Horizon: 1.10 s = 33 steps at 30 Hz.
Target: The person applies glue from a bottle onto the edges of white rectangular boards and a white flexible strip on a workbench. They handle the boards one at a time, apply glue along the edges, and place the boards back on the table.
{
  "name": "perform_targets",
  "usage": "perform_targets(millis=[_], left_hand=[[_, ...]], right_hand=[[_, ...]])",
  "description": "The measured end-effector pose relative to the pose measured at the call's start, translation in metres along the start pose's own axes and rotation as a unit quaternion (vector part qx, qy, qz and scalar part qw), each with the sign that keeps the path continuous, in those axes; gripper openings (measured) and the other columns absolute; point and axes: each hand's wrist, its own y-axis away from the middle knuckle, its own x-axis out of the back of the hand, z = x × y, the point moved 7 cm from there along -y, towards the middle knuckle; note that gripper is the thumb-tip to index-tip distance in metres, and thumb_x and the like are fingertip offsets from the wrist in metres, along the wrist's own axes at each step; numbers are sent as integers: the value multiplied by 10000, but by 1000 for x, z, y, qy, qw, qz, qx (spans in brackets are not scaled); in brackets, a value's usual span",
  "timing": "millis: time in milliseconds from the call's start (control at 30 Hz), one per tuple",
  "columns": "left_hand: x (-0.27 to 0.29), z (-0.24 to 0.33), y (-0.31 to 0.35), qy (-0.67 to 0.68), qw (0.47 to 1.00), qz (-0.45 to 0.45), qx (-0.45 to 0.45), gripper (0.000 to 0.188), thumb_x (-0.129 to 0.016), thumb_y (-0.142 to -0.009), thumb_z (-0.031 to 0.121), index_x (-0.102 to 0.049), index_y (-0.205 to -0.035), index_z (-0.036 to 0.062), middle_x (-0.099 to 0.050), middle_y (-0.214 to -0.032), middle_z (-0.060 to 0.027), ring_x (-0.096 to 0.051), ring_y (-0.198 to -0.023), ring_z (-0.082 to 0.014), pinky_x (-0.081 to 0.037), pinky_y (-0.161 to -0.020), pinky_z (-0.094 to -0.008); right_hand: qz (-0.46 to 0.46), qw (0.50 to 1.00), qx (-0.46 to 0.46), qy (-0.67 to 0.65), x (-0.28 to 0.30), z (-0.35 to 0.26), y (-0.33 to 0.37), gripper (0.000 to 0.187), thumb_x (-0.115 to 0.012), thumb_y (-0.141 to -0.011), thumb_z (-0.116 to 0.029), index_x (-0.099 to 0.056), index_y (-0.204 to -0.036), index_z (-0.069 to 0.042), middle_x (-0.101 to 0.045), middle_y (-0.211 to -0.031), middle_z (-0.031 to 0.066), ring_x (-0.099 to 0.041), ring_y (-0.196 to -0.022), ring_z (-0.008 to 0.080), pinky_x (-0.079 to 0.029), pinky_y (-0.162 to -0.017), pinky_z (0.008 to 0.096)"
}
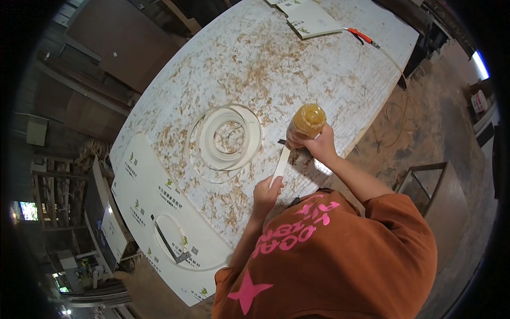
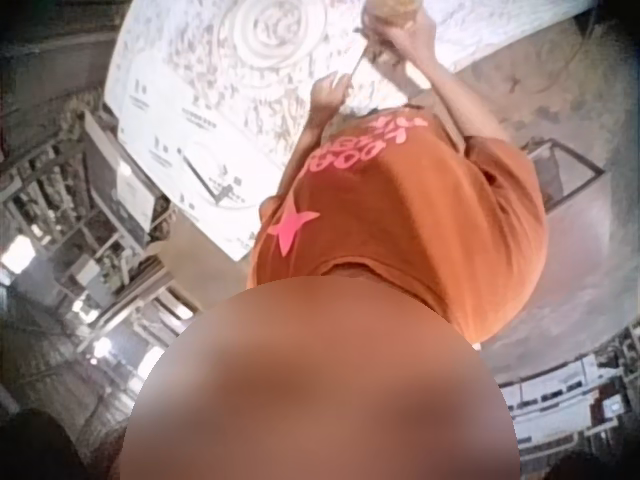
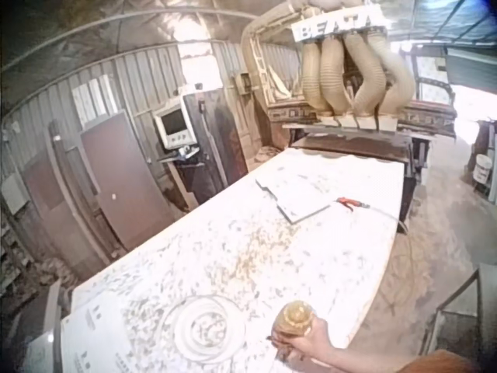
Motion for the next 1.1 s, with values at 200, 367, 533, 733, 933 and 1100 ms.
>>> perform_targets(millis=[200, 367, 533, 733, 933, 1100], left_hand=[[4, 1, -1, -25, 999, 24, -34, 307, -492, -926, 273, -609, -811, 14, -529, -594, -41, -497, -558, -121, -400, -545, -293], [-3, -12, -3, 34, 999, -25, 12, 264, -462, -916, 226, -605, -868, 9, -520, -623, -28, -491, -578, -128, -399, -556, -293], [-5, -3, -1, 21, 999, -5, -26, 300, -473, -940, 261, -628, -872, 13, -534, -619, -31, -506, -572, -134, -407, -558, -297], [3, 5, -2, -70, 996, 27, -42, 325, -480, -945, 287, -635, -836, 22, -570, -623, -82, -554, -568, -206, -432, -570, -331], [1, -10, -4, -58, 998, 15, -5, 248, -468, -918, 222, -602, -959, 17, -594, -700, -98, -577, -646, -211, -446, -614, -336], [-8, -15, -7, 78, 996, -43, -33, 210, -434, -949, 163, -556, -1027, 11, -490, -687, 19, -418, -586, -63, -343, -528, -232]], right_hand=[[-56, 998, 33, 16, -11, -1, 1, 448, -795, -699, -199, -619, -1083, -50, -685, -997, 91, -660, -921, 192, -514, -826, 334], [-69, 997, -24, -10, -17, 8, 4, 462, -808, -684, -186, -621, -1083, -49, -685, -1000, 84, -654, -918, 178, -512, -830, 329], [-47, 998, 0, 41, -16, -7, 0, 504, -826, -676, -231, -618, -1094, -42, -685, -998, 103, -660, -907, 185, -508, -827, 338], [-129, 991, 11, 35, -29, -9, 3, 522, -827, -676, -231, -614, -1116, -50, -683, -1014, 102, -656, -957, 180, -504, -848, 320], [-26, 999, 6, 31, -15, 6, 4, 492, -825, -672, -258, -611, -1063, -47, -690, -986, 105, -668, -924, 202, -514, -834, 354], [-100, 988, 90, 73, -25, 5, 10, 518, -820, -663, -261, -608, -1084, -44, -685, -981, 121, -671, -916, 236, -515, -831, 351]])
